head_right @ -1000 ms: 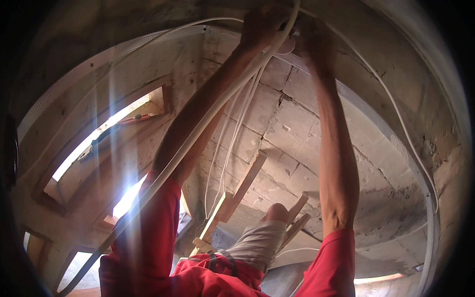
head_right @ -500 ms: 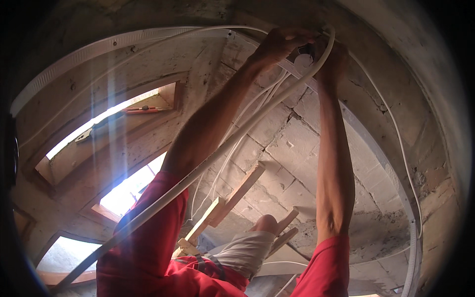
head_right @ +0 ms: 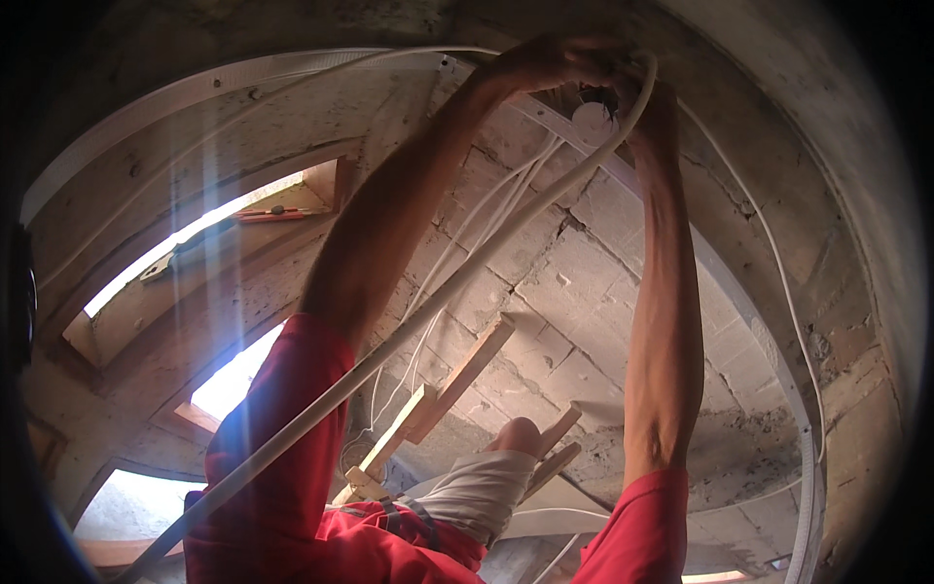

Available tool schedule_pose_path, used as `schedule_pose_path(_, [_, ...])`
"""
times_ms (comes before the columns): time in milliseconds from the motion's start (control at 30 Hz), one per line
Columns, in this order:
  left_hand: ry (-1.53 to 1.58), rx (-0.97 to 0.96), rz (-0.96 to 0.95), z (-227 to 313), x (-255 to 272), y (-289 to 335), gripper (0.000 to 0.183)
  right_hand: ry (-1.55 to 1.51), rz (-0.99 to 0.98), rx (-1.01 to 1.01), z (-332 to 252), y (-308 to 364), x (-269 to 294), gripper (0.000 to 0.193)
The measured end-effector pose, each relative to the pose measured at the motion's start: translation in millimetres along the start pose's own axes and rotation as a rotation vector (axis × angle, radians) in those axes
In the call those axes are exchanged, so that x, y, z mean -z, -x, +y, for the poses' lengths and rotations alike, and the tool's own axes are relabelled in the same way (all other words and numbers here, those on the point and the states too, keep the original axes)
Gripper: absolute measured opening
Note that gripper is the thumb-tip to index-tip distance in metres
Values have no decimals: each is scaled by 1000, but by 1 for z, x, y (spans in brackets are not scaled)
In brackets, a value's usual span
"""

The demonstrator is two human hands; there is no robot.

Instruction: The person secures white electrical conduit to a concrete ceiling using a hammer and nails. They position the conduit, hammer nails into the ceiling to hold it in place, and use pliers to cut the conduit to the required length.

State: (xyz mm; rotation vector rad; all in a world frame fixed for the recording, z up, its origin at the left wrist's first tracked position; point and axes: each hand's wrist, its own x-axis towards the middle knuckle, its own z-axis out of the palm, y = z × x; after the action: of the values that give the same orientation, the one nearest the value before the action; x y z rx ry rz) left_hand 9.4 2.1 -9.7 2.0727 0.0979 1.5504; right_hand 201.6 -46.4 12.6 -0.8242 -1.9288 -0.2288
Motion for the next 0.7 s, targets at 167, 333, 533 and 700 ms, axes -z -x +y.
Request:
schedule_pose_path(167, [-205, -5, -48, 7, 13, 2, 62, 142, 41, 29, -11, 2, -5, 37])
schedule_pose_path(333, [-300, 58, 100, 10, 5, 14, 42, 128, 125, 36, -11, 2, -11, 29])
schedule_pose_path(533, [-513, -150, 334, 9, -32, 31, 33, 145, 215, 147, 7, -1, -11, 28])
schedule_pose_path(700, [-491, -257, 327, -8, -27, 36, 35, 87, 100, 11, -13, 4, -10, 33])
